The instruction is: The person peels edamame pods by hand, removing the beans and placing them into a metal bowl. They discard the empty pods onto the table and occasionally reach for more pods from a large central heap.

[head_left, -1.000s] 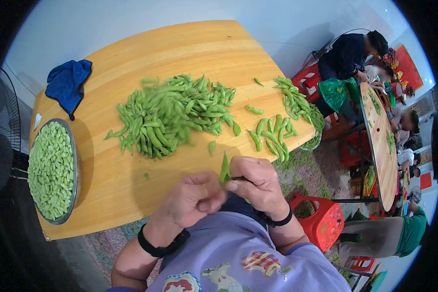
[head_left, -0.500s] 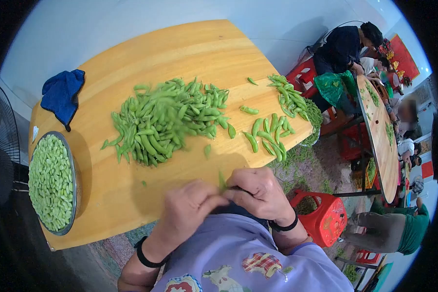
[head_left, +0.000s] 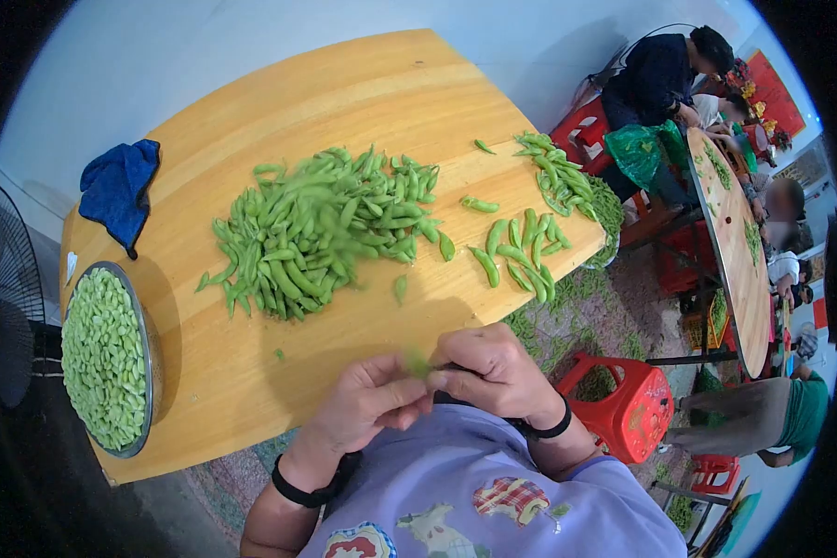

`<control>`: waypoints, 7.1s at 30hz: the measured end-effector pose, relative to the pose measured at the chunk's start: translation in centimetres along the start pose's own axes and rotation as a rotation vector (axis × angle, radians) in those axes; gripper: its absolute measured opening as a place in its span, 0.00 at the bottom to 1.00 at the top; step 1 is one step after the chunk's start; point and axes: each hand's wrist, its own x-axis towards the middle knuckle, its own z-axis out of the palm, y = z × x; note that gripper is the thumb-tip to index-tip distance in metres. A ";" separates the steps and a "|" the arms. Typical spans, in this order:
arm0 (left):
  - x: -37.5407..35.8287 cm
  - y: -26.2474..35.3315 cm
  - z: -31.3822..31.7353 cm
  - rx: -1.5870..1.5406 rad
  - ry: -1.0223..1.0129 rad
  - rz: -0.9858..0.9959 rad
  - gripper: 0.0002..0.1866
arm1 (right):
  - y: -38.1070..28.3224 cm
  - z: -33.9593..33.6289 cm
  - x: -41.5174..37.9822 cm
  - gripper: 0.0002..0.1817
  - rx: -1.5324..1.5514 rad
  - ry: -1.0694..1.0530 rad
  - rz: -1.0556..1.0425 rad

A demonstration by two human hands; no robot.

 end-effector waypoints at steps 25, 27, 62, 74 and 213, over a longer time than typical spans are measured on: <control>1.2 -0.2 0.6 -0.214 0.118 0.032 0.04 | 2.0 0.1 -0.7 0.06 0.132 0.086 0.079; 1.4 -0.7 0.6 -0.204 0.115 0.077 0.04 | 1.7 -0.1 -0.4 0.05 0.047 0.117 0.017; 2.6 0.3 3.7 0.359 0.470 0.458 0.04 | 1.3 -1.2 -1.4 0.15 -0.124 0.060 0.083; 1.5 0.0 3.0 0.768 0.543 0.619 0.03 | 1.0 1.1 -1.4 0.14 -0.588 0.133 -0.048; 4.3 1.6 5.5 1.097 0.542 0.904 0.05 | 0.7 -5.2 0.0 0.08 0.167 0.094 0.233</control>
